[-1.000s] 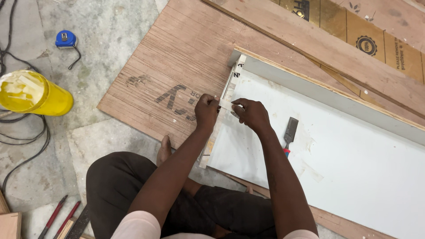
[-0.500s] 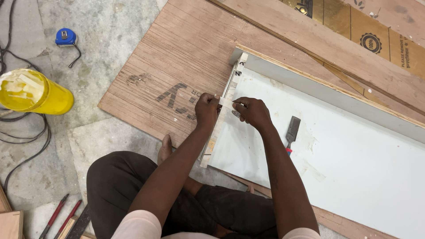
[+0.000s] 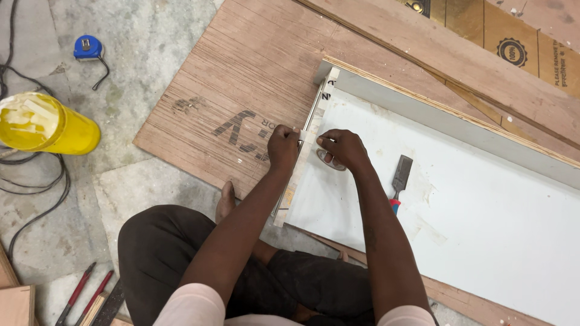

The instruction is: The person sits cross-legged on the floor and applies strips of masking tape to the edge of a white rectangular frame. They repeatedly tear off pieces of tape from a roll and press them onto the frame's edge, smoothing them down with their fingers.

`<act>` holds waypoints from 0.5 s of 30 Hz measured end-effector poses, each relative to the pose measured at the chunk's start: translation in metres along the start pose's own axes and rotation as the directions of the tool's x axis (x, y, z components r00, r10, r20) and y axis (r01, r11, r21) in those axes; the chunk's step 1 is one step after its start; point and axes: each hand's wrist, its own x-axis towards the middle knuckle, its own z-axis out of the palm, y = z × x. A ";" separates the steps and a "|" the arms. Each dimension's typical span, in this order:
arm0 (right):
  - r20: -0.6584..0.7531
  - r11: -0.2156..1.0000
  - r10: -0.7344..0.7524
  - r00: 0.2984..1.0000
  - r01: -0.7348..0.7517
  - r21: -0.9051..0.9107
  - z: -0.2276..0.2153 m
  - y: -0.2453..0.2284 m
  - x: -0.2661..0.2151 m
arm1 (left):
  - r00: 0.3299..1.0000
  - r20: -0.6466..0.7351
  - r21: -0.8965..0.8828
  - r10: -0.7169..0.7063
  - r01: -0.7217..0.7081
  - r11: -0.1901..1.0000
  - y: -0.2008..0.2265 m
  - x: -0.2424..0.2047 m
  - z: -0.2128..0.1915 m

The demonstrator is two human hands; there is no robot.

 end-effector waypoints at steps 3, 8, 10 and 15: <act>0.084 0.997 0.048 0.995 -0.053 0.060 0.001 0.007 0.013 | 0.997 -0.006 0.017 -0.072 0.072 0.997 -0.014 0.010 0.010; 0.123 0.993 0.094 0.988 -0.102 0.059 0.008 0.016 0.031 | 0.963 0.064 0.068 -0.261 0.257 0.964 -0.011 0.016 0.010; 0.152 0.991 0.097 0.984 -0.110 0.078 0.011 0.021 0.038 | 0.964 0.066 0.144 -0.258 0.246 0.958 -0.005 0.016 0.008; 0.184 0.984 0.097 0.978 -0.122 0.128 0.013 0.028 0.046 | 0.929 0.167 0.139 -0.331 0.310 0.940 -0.006 0.022 0.007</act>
